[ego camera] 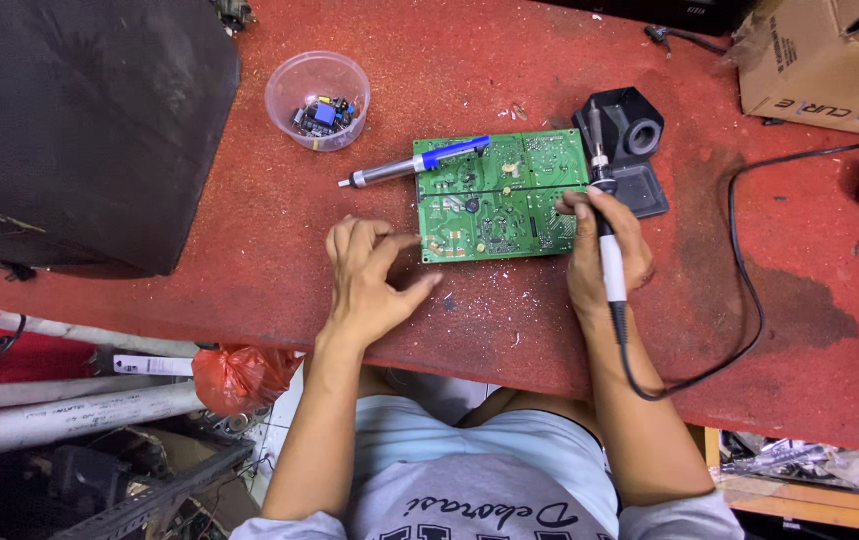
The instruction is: The person uses a soldering iron and a desoldering pump to remove components from a green circuit board. They repeatedly heat solder joints and extract components, placing them into a small plastic container. The person flips the board to access different sides and continues desoldering throughout the clip.
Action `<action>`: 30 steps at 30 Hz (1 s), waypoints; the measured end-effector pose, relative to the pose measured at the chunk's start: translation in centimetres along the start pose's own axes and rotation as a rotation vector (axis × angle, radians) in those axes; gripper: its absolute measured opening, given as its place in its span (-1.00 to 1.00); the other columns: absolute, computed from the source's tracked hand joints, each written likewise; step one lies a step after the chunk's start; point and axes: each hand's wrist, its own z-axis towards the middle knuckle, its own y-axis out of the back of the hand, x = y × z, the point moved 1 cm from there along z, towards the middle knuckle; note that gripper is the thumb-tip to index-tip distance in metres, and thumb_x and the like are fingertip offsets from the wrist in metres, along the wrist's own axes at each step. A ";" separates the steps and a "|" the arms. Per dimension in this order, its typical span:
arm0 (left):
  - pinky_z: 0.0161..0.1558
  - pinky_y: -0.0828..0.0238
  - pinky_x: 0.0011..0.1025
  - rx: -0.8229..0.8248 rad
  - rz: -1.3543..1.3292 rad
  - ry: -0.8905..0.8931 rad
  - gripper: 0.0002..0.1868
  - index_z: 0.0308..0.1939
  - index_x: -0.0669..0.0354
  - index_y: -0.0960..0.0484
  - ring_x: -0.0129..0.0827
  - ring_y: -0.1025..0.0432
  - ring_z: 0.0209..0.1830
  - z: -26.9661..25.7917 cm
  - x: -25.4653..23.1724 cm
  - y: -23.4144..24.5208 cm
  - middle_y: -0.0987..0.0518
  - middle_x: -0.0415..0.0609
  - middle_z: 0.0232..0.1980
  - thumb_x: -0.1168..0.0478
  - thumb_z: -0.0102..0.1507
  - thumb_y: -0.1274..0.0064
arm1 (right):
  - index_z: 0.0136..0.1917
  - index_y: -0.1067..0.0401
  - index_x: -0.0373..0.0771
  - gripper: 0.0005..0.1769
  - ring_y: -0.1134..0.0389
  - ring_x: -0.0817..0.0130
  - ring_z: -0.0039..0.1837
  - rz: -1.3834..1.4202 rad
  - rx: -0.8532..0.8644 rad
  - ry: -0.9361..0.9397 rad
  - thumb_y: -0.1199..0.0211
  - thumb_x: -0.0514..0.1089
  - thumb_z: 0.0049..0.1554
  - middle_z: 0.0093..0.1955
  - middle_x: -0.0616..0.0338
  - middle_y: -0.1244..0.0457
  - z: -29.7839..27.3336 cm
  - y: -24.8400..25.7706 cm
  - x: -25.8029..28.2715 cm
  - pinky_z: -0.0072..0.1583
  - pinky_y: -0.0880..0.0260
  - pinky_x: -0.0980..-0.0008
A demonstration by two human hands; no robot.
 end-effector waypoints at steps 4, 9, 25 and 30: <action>0.33 -0.13 0.01 -0.046 -0.065 -0.008 -0.55 -0.01 -0.06 -0.72 -0.10 -0.28 0.10 0.7 1.0 -0.1 -0.43 -0.09 -0.07 -0.09 0.10 -0.42 | 0.13 -0.43 -0.61 -0.87 -0.52 -0.17 -0.15 0.004 0.000 0.008 -0.20 -0.52 0.29 -0.11 -0.39 -0.42 -0.4 -0.3 -0.7 -0.04 -0.55 0.02; 0.27 -0.15 0.05 0.022 0.325 0.090 -0.50 0.26 0.18 -0.62 0.00 -0.32 0.23 4.9 2.8 -0.6 -0.55 0.08 0.15 0.28 0.22 -0.30 | 0.16 -0.47 -0.51 -0.83 -0.54 0.03 -0.15 -0.181 0.061 0.037 -0.26 -0.51 0.29 -0.16 -0.16 -0.47 -0.5 0.4 -1.1 0.00 -0.51 0.17; 0.13 -0.23 -0.08 -0.042 0.624 0.147 -0.76 -0.28 0.13 -0.71 -0.20 -0.37 -0.09 2.9 6.8 -2.0 -0.54 -0.06 -0.25 0.08 0.16 -0.38 | 0.14 -0.52 -0.43 -0.84 -0.53 0.08 -0.18 -0.218 0.064 0.009 -0.28 -0.48 0.28 -0.21 -0.06 -0.46 -0.2 0.4 -0.5 -0.05 -0.49 0.23; 0.14 -0.19 0.01 -0.032 0.488 0.133 -0.63 -0.20 0.14 -0.71 -0.12 -0.34 -0.02 3.7 4.2 -1.5 -0.50 -0.05 -0.19 0.03 0.07 -0.46 | 0.15 -0.52 -0.42 -0.82 -0.53 0.07 -0.19 -0.226 0.060 0.000 -0.29 -0.49 0.27 -0.22 -0.07 -0.46 -0.3 0.6 -0.6 -0.07 -0.49 0.23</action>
